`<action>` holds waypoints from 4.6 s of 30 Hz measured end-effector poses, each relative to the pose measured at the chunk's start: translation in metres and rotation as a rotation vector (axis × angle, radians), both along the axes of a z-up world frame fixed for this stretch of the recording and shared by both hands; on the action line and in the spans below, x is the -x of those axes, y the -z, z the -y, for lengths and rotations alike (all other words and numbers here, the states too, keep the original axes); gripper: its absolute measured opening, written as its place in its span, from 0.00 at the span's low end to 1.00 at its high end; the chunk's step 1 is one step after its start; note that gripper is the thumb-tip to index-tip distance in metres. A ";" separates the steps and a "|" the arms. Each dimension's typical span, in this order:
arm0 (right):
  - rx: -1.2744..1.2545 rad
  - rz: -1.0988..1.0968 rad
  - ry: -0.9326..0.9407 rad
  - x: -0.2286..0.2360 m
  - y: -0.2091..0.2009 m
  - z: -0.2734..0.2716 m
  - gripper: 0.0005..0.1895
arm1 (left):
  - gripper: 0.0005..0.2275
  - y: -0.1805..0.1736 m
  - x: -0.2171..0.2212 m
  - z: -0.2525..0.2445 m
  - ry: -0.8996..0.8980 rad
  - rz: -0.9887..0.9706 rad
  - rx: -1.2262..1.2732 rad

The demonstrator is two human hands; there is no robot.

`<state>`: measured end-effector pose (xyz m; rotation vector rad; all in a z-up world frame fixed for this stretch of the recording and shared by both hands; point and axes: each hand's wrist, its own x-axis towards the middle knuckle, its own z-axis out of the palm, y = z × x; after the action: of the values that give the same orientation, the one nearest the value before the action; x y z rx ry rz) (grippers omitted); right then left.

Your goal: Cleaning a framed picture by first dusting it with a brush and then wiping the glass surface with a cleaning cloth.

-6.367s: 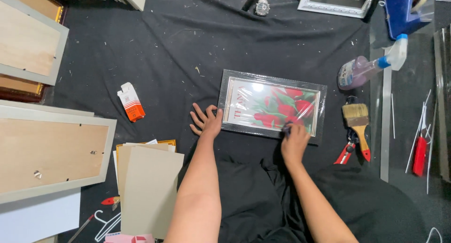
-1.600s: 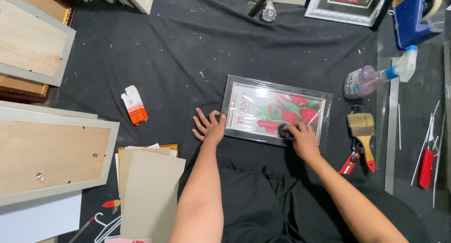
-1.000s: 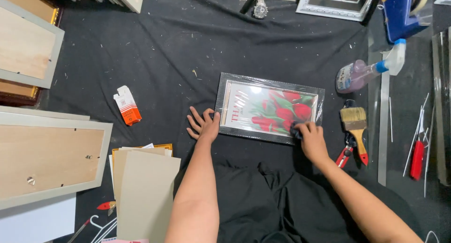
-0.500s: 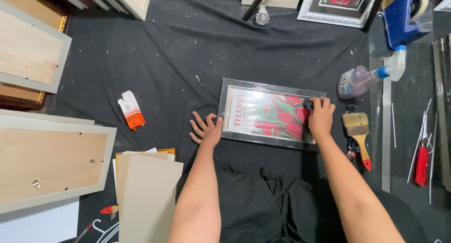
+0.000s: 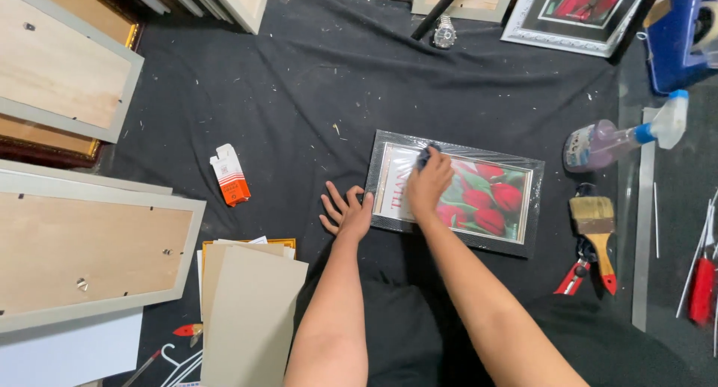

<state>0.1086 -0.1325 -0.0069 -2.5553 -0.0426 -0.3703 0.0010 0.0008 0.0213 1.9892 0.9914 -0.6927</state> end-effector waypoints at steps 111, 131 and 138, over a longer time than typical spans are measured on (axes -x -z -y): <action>0.037 -0.169 -0.620 0.061 -0.039 -0.031 0.33 | 0.23 0.000 -0.001 0.001 -0.021 -0.028 0.037; 0.196 -0.049 -0.624 0.077 -0.039 -0.022 0.26 | 0.29 0.009 0.002 -0.001 -0.024 -0.001 0.061; 0.314 0.056 -0.716 0.134 -0.049 0.055 0.22 | 0.29 -0.006 0.003 -0.002 0.025 -0.025 0.043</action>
<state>-0.0254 -0.1878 0.0419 -2.6097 -1.0730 -0.1562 -0.0021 0.0027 0.0272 1.9624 0.9599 -0.7483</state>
